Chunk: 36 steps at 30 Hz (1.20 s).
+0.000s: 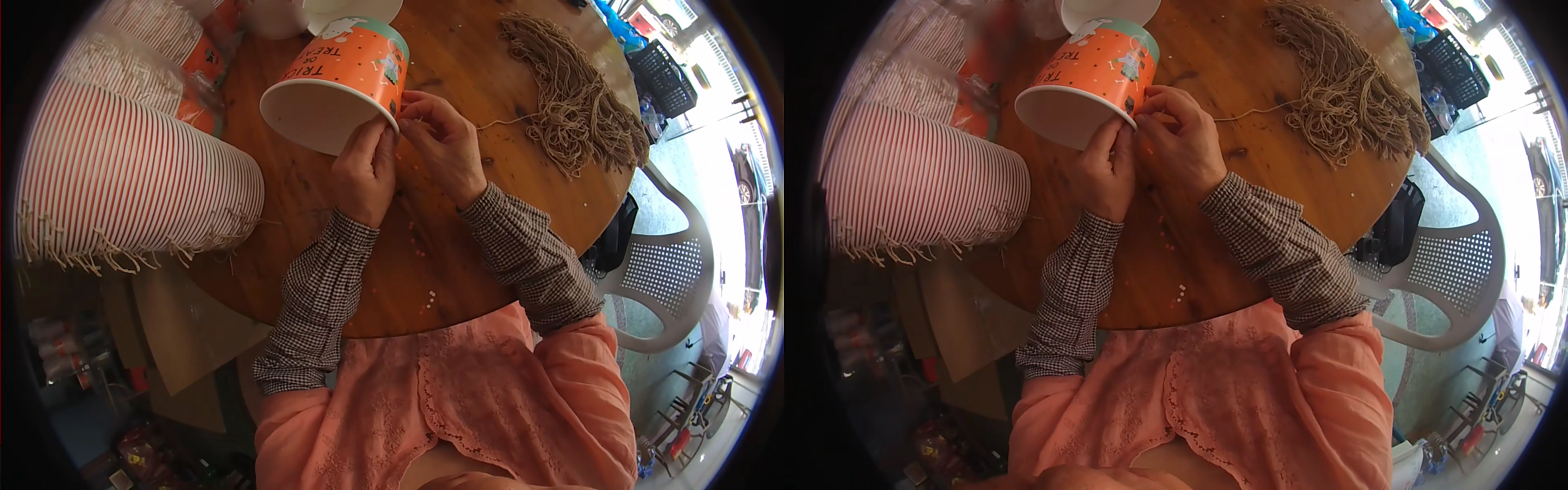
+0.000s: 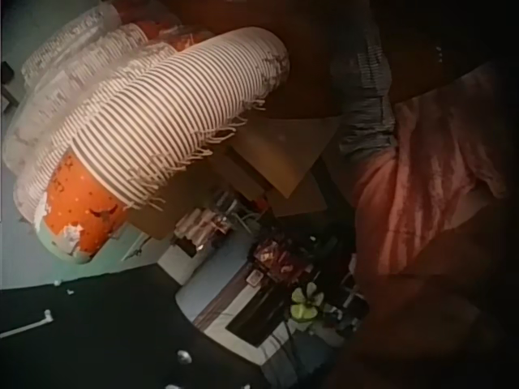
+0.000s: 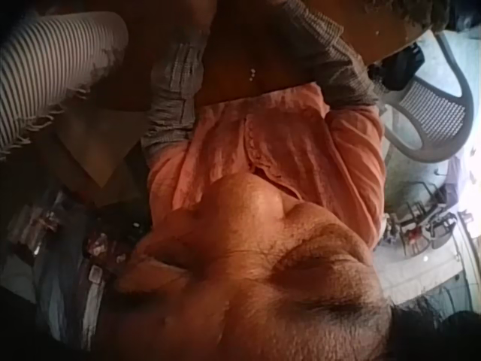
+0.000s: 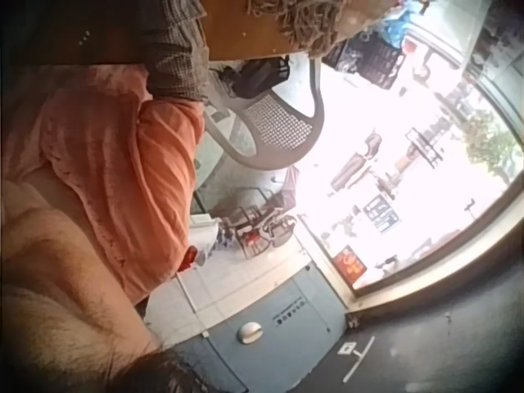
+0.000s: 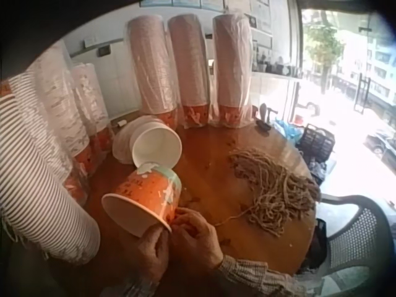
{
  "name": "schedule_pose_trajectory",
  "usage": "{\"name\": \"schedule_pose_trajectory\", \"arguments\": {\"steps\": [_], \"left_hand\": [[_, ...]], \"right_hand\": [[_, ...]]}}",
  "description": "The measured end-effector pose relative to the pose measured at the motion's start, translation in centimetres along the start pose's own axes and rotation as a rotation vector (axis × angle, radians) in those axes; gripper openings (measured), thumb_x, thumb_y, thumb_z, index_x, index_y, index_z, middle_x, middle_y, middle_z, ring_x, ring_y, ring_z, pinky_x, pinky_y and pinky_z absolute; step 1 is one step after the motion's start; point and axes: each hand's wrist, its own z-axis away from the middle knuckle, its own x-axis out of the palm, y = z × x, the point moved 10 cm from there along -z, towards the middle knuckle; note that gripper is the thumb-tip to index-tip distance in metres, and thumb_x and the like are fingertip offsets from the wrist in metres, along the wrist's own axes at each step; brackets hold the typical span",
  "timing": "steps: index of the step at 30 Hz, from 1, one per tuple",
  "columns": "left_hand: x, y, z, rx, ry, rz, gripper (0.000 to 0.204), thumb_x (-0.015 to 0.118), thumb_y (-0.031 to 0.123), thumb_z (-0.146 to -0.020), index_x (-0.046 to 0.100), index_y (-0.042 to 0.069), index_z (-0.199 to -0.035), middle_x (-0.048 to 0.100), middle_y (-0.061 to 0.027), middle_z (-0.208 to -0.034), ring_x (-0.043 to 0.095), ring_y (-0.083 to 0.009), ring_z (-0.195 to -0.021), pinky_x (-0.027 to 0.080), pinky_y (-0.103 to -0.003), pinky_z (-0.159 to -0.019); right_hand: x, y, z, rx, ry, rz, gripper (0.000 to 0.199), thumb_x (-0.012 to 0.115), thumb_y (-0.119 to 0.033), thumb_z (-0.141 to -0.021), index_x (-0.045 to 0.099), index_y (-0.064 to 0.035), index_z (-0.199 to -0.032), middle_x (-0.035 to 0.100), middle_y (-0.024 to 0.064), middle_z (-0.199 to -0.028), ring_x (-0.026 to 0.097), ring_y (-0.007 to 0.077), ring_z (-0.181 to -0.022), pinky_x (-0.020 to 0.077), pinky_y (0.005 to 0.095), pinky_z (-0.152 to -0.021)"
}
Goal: Threading and tying string handles onto paper buckets.
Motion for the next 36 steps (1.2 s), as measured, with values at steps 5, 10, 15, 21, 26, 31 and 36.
{"name": "schedule_pose_trajectory", "arguments": {"steps": [5, 10, 15, 21, 26, 31, 36], "left_hand": [[0.0, -1.3, 0.2, -0.170, -0.010, 0.029, 0.014, 0.060, 0.009, -0.091, 0.063, -0.001, -0.101, 0.066, -0.0161, -0.090, 0.068, -0.0261, -0.077, 0.054, -0.035, -0.068], [-1.3, -0.4, 0.1, -0.121, 0.076, 0.056, 0.010, 0.060, 0.006, -0.090, 0.062, -0.001, -0.096, 0.064, -0.0148, -0.097, 0.066, -0.0261, -0.082, 0.054, -0.034, -0.068], [-2.0, 2.7, 0.0, 0.223, 0.125, -0.005, 0.009, 0.062, 0.001, -0.087, 0.063, 0.000, -0.096, 0.061, -0.0162, -0.107, 0.065, -0.0291, -0.088, 0.055, -0.034, -0.070], [-1.4, 2.6, -0.4, 0.280, 0.047, 0.141, 0.008, 0.063, 0.001, -0.087, 0.064, 0.001, -0.095, 0.066, -0.0132, -0.097, 0.067, -0.0270, -0.083, 0.055, -0.033, -0.070], [-2.0, -1.1, -1.0, 0.070, 0.088, 0.063, 0.009, 0.063, 0.006, -0.088, 0.065, 0.001, -0.095, 0.067, -0.0120, -0.092, 0.067, -0.0248, -0.081, 0.054, -0.032, -0.070], [-3.2, -5.2, -1.1, -0.091, 0.151, 0.064, 0.011, 0.063, 0.006, -0.087, 0.066, 0.001, -0.096, 0.067, -0.0116, -0.091, 0.066, -0.0243, -0.081, 0.053, -0.033, -0.071], [-2.8, -2.8, -0.5, -0.061, 0.132, 0.159, 0.009, 0.061, 0.001, -0.086, 0.064, 0.000, -0.094, 0.065, -0.0099, -0.089, 0.064, -0.0200, -0.080, 0.052, -0.030, -0.071]], "right_hand": [[0.4, -0.2, 0.2, 0.015, -0.030, -0.041, 0.015, 0.062, -0.004, -0.085, 0.061, 0.0046, -0.097, 0.057, 0.0128, -0.121, 0.061, 0.0168, -0.100, 0.0520, 0.0297, -0.085], [1.1, -0.2, 0.3, 0.057, -0.066, -0.086, 0.019, 0.060, -0.006, -0.087, 0.059, 0.0053, -0.102, 0.062, 0.0102, -0.114, 0.062, 0.0154, -0.096, 0.0515, 0.0288, -0.084], [2.2, 0.9, 0.9, 0.166, -0.116, -0.086, 0.024, 0.061, -0.007, -0.087, 0.059, 0.0049, -0.108, 0.062, 0.0107, -0.113, 0.062, 0.0154, -0.096, 0.0509, 0.0287, -0.085], [3.3, -0.7, 1.2, -0.091, -0.280, 0.174, 0.035, 0.063, -0.008, -0.085, 0.057, 0.0013, -0.118, 0.055, 0.0141, -0.124, 0.065, 0.0233, -0.096, 0.0522, 0.0319, -0.083], [3.1, -1.1, 1.7, 0.040, -0.259, 0.359, 0.031, 0.061, -0.007, -0.086, 0.058, -0.0005, -0.115, 0.063, 0.0173, -0.105, 0.066, 0.0287, -0.085, 0.0532, 0.0346, -0.076], [0.0, -1.5, 1.0, -0.007, -0.102, 0.484, 0.019, 0.061, -0.009, -0.085, 0.060, -0.0020, -0.103, 0.065, 0.0171, -0.084, 0.065, 0.0314, -0.075, 0.0516, 0.0371, -0.067], [0.2, -3.4, 1.1, -0.213, -0.101, 0.683, 0.011, 0.062, -0.009, -0.088, 0.063, -0.0011, -0.095, 0.065, 0.0105, -0.079, 0.063, 0.0168, -0.067, 0.0504, 0.0291, -0.061]]}}
